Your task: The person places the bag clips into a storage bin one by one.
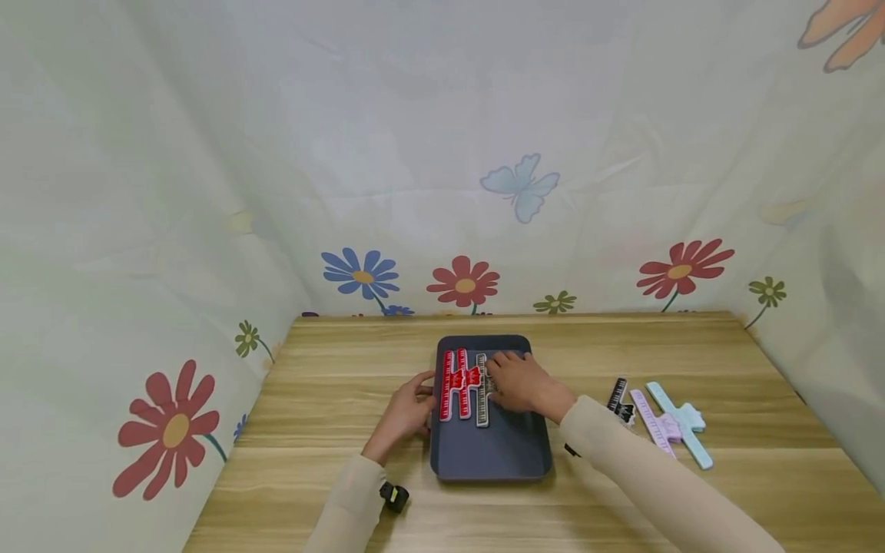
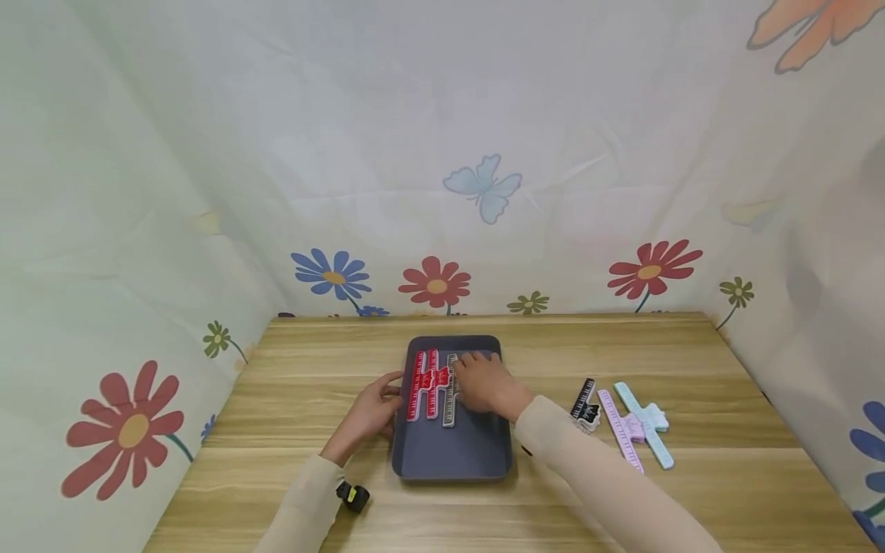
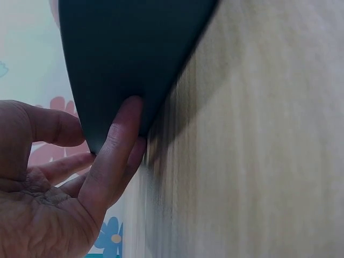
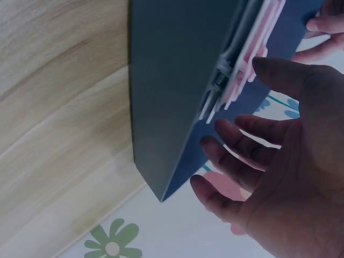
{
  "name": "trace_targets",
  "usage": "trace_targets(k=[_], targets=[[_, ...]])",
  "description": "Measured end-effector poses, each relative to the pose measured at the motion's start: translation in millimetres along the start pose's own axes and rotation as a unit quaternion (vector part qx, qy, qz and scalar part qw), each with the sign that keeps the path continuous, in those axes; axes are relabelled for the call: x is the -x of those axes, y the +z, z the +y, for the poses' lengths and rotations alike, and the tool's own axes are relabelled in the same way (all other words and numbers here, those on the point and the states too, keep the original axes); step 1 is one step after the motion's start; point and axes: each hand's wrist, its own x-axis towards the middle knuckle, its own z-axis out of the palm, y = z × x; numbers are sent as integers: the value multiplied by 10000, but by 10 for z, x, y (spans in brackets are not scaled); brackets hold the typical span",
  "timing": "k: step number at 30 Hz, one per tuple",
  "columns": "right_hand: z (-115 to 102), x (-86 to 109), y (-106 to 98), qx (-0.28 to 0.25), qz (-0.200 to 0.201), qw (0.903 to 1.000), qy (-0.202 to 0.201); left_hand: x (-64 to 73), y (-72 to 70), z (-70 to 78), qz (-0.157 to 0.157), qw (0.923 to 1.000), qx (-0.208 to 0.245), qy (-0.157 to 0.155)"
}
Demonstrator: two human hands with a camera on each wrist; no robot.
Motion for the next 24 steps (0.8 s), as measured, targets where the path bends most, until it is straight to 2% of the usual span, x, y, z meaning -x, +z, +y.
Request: trace_targets(k=[7, 15, 24], targets=[[51, 130, -80, -158, 374, 9991, -94, -5, 10, 17, -10, 10000, -53, -67], [147, 288, -147, 38, 888, 9959, -145, 1, 2, 8, -29, 10000, -46, -3], [288, 520, -219, -231, 1084, 9938, -8, 3, -2, 15, -20, 9999, -109, -45]])
